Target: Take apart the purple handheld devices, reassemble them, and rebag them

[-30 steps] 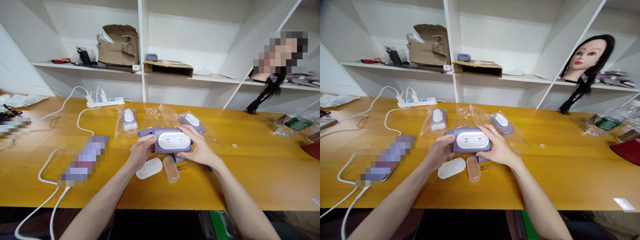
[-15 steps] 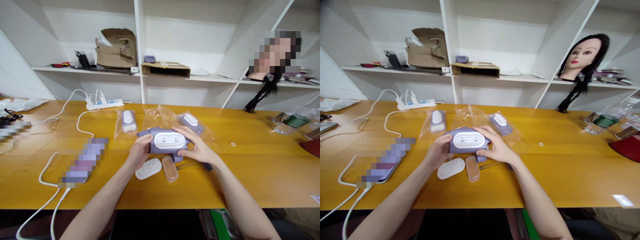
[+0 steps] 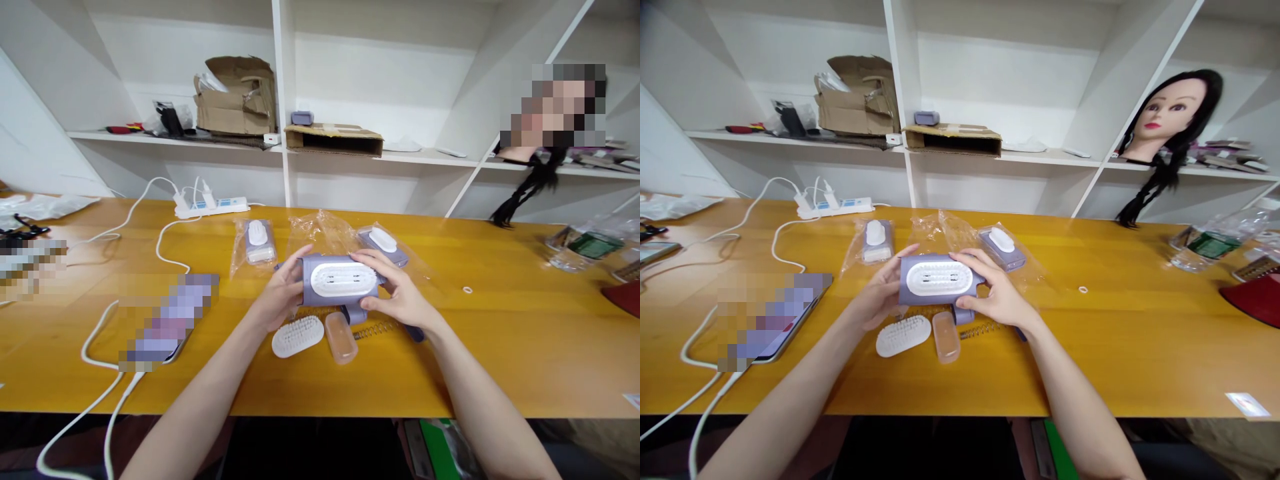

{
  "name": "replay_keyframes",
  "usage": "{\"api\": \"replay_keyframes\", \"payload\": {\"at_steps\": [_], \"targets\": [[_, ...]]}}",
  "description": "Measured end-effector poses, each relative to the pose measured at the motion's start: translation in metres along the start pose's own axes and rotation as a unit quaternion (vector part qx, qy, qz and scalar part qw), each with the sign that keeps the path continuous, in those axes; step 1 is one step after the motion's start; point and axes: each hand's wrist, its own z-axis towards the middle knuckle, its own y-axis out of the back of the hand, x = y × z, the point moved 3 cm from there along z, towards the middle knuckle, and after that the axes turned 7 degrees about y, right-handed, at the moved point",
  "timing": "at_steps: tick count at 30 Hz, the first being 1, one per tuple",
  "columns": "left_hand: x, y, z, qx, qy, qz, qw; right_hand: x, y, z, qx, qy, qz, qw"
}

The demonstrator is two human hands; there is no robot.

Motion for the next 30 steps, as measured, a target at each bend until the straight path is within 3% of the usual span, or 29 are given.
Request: {"api": "replay_keyframes", "payload": {"at_steps": [2, 4, 11, 18, 30], "targets": [[0.003, -0.008, -0.003, 0.056, 0.034, -0.036, 0.997, 0.003, -0.001, 0.001, 0.009, 0.004, 0.02, 1.0], [0.006, -0.014, -0.006, 0.073, 0.02, -0.062, 0.995, 0.006, -0.002, 0.001, 0.023, 0.008, 0.026, 0.999], [0.02, -0.014, -0.003, 0.073, -0.041, -0.077, 0.994, 0.007, -0.009, 0.001, 0.062, 0.004, 0.03, 0.998], [0.016, -0.019, -0.005, 0.046, -0.075, -0.1, 0.991, 0.012, -0.015, 0.002, 0.063, -0.001, 0.052, 0.997], [0.024, -0.017, -0.005, 0.078, -0.066, -0.097, 0.99, 0.011, -0.015, 0.004, 0.068, 0.0, 0.071, 0.995]]}}
